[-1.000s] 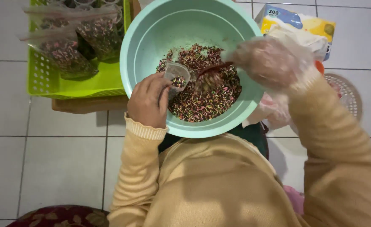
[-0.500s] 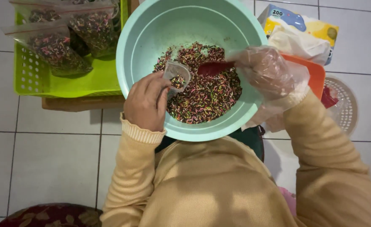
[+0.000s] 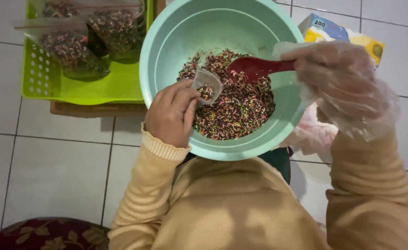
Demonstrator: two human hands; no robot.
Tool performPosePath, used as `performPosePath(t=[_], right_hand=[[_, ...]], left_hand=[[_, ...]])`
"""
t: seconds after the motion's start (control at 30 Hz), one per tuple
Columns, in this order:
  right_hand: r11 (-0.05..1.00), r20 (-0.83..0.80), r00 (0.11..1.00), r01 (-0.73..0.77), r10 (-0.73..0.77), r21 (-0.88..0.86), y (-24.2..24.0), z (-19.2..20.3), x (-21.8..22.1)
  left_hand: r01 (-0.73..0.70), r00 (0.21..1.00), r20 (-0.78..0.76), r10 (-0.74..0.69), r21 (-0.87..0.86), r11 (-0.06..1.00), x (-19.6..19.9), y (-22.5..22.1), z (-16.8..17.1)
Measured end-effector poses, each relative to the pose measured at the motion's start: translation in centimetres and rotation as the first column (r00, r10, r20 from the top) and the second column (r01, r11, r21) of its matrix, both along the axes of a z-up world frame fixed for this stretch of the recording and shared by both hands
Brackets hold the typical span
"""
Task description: Scooping sprinkles from a bowl into small plastic bags using a spoon and a measuring cup.
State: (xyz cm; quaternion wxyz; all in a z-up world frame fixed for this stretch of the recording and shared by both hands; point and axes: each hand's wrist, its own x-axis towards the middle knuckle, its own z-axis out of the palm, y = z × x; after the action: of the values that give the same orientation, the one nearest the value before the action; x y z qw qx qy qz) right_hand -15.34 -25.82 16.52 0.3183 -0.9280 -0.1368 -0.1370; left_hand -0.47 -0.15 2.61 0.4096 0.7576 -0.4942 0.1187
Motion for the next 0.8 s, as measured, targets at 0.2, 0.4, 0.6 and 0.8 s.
performPosePath(t=[0.2,0.4,0.6,0.8], right_hand=[[0.972,0.033,0.998,0.037,-0.046,0.231,1.2,-2.0,0.1],[0.986,0.221,0.973,0.101,-0.069,-0.136,-0.6,-4.1,-0.1],[0.981,0.062,0.991,-0.123,0.115,0.151,-5.3,-10.2,-1.6],[0.988,-0.020,0.999,-0.046,0.049,0.145,-3.8,-9.0,-2.4]], left_hand=[[-0.006,1.000,-0.004,0.006,0.025,1.000,0.1,-0.1,-0.1],[0.010,1.000,0.005,-0.010,0.001,1.000,0.1,-0.1,-0.3],[-0.006,1.000,0.013,0.006,0.031,1.000,0.3,-0.1,-0.8],[-0.004,1.000,0.012,0.003,0.061,0.998,0.8,-0.3,-2.7]])
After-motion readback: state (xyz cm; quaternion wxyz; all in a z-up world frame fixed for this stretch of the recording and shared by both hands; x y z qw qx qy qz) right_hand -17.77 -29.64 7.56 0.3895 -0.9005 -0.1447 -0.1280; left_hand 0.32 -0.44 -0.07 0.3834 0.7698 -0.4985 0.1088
